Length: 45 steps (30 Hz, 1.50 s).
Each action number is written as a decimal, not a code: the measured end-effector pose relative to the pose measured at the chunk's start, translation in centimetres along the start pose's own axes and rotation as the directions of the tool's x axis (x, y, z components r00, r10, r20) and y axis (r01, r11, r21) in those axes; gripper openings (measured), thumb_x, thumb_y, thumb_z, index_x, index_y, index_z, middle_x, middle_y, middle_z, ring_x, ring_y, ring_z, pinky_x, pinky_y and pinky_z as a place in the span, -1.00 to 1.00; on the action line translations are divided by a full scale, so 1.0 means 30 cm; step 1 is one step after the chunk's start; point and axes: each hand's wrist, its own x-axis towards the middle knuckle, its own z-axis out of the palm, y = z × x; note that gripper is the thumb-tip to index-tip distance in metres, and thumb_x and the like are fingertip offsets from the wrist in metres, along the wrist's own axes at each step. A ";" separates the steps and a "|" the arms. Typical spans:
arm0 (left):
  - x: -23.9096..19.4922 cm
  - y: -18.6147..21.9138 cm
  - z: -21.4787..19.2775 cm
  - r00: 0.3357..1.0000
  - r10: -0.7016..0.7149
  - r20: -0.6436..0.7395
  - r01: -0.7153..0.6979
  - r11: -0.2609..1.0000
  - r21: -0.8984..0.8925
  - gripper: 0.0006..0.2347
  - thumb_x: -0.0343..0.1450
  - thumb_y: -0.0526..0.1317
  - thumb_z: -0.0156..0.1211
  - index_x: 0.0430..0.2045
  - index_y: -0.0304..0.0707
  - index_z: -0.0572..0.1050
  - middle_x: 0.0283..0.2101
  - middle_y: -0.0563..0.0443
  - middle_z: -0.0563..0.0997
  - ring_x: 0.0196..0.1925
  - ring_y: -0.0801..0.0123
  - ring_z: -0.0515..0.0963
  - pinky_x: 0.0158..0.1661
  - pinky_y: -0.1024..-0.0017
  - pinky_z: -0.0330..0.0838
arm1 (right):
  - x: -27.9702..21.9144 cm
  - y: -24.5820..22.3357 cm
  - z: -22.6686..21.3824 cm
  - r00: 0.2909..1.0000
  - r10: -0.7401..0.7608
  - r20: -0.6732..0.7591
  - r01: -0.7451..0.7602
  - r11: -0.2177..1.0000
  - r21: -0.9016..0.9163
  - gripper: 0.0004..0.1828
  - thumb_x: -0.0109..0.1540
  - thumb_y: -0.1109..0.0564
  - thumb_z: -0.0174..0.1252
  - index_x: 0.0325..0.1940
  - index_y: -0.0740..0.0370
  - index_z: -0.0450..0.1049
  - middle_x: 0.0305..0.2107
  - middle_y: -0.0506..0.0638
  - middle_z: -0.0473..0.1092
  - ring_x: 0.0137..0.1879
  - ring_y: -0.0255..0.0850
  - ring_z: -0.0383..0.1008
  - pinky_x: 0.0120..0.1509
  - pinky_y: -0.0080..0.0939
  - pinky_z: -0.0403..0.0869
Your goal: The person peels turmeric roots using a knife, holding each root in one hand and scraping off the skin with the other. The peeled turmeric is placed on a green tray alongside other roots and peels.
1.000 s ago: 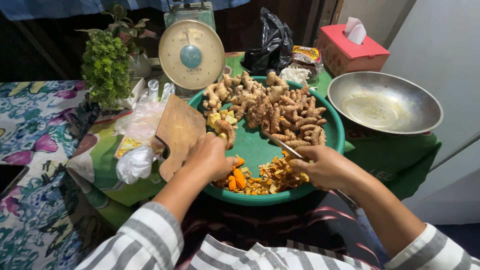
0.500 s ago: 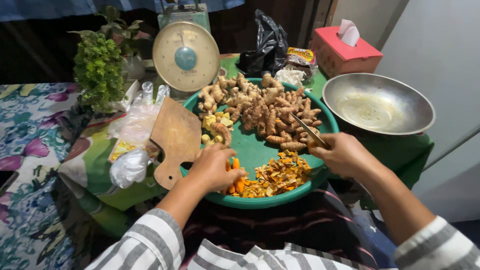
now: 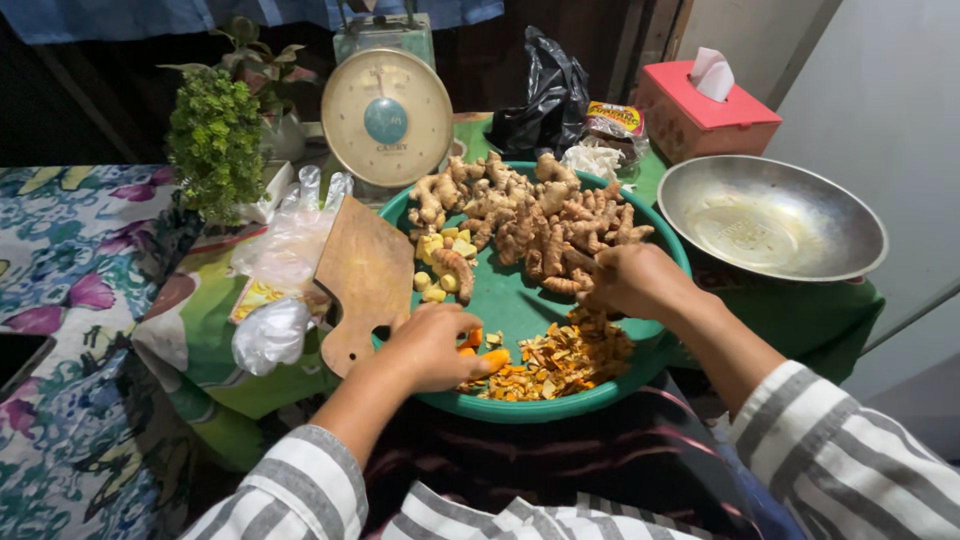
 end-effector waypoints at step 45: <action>0.050 0.322 0.163 0.924 -0.030 0.381 0.339 -0.398 -0.853 -0.82 0.32 -0.44 0.14 -0.23 -0.34 0.51 -0.30 -0.11 0.65 -0.27 0.19 0.67 -0.17 0.29 0.64 | -0.282 -0.157 -0.031 0.931 0.061 0.360 -0.363 0.044 0.931 -0.80 0.31 0.05 0.19 -0.22 0.23 0.42 -0.60 -0.09 0.33 -0.58 -0.36 0.23 -0.56 -0.34 0.19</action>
